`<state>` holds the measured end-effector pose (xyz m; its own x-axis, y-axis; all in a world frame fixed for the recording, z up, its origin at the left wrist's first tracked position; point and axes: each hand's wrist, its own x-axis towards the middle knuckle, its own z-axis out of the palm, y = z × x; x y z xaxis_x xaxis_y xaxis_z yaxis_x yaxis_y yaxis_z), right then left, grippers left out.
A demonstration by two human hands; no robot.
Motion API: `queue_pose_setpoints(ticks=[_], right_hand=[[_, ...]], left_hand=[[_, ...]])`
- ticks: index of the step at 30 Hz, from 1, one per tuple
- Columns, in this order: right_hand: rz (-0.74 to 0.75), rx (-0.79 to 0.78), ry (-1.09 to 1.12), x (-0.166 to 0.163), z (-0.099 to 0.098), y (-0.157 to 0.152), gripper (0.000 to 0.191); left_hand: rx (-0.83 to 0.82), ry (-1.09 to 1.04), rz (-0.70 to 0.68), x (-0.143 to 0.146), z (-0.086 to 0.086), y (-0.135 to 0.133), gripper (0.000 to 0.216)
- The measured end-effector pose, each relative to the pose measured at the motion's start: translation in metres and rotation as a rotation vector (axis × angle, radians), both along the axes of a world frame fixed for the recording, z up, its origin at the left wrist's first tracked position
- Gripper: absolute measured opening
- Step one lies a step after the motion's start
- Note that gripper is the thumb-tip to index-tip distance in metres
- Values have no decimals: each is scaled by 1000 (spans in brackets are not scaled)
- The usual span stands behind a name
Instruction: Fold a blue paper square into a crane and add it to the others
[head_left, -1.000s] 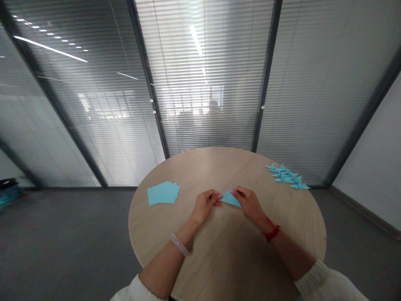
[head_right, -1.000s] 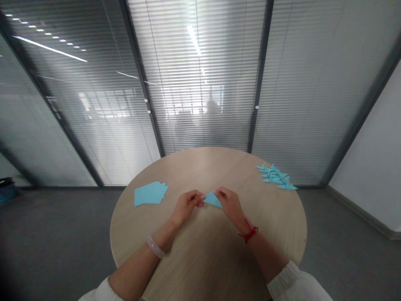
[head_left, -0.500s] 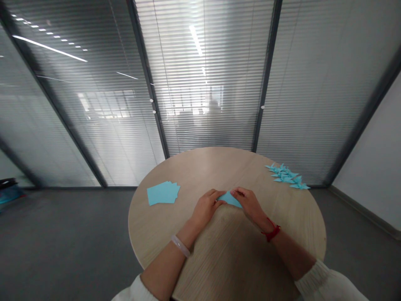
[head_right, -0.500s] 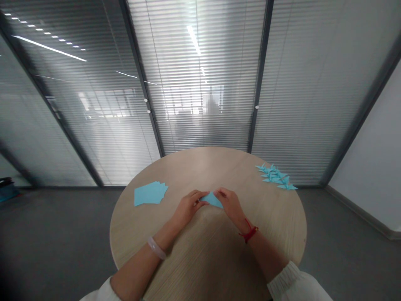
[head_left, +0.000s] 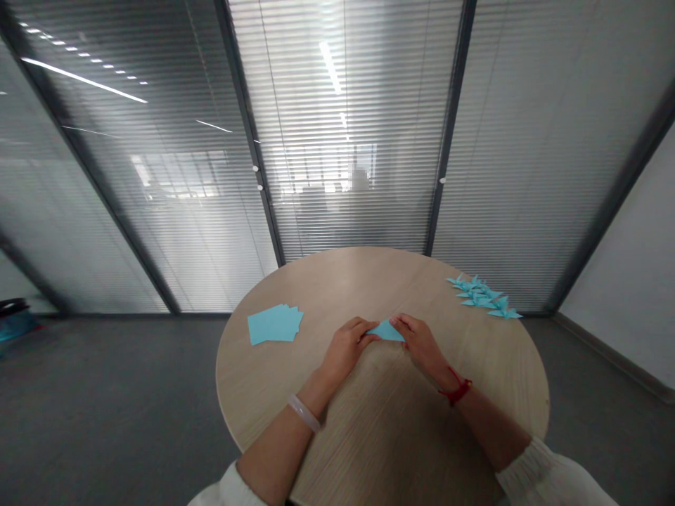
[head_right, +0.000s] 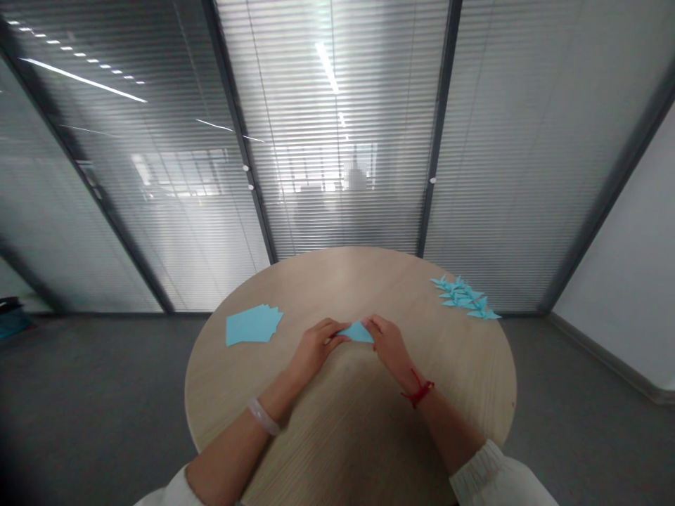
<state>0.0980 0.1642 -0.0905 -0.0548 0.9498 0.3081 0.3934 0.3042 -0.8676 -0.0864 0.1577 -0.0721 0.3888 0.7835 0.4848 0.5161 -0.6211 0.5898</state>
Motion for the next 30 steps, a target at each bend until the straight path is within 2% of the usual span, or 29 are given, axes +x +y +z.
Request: queue_pose_setpoints(ticks=[8, 14, 19, 23, 30], right_hand=[[-19, 115, -48, 2, 0, 3, 34], [-9, 54, -20, 2, 1, 2, 35], [48, -84, 153, 1, 1, 3, 42], [129, -39, 269, 0, 5, -1, 48], [165, -15, 268, 0, 14, -9, 52]], left_hand=[[7, -7, -16, 0, -1, 1, 27], [47, 37, -19, -2, -3, 3, 28], [25, 64, -16, -3, -3, 4, 29], [-11, 89, -19, -3, -1, 3, 29], [-21, 61, -26, -1, 2, 0, 32]])
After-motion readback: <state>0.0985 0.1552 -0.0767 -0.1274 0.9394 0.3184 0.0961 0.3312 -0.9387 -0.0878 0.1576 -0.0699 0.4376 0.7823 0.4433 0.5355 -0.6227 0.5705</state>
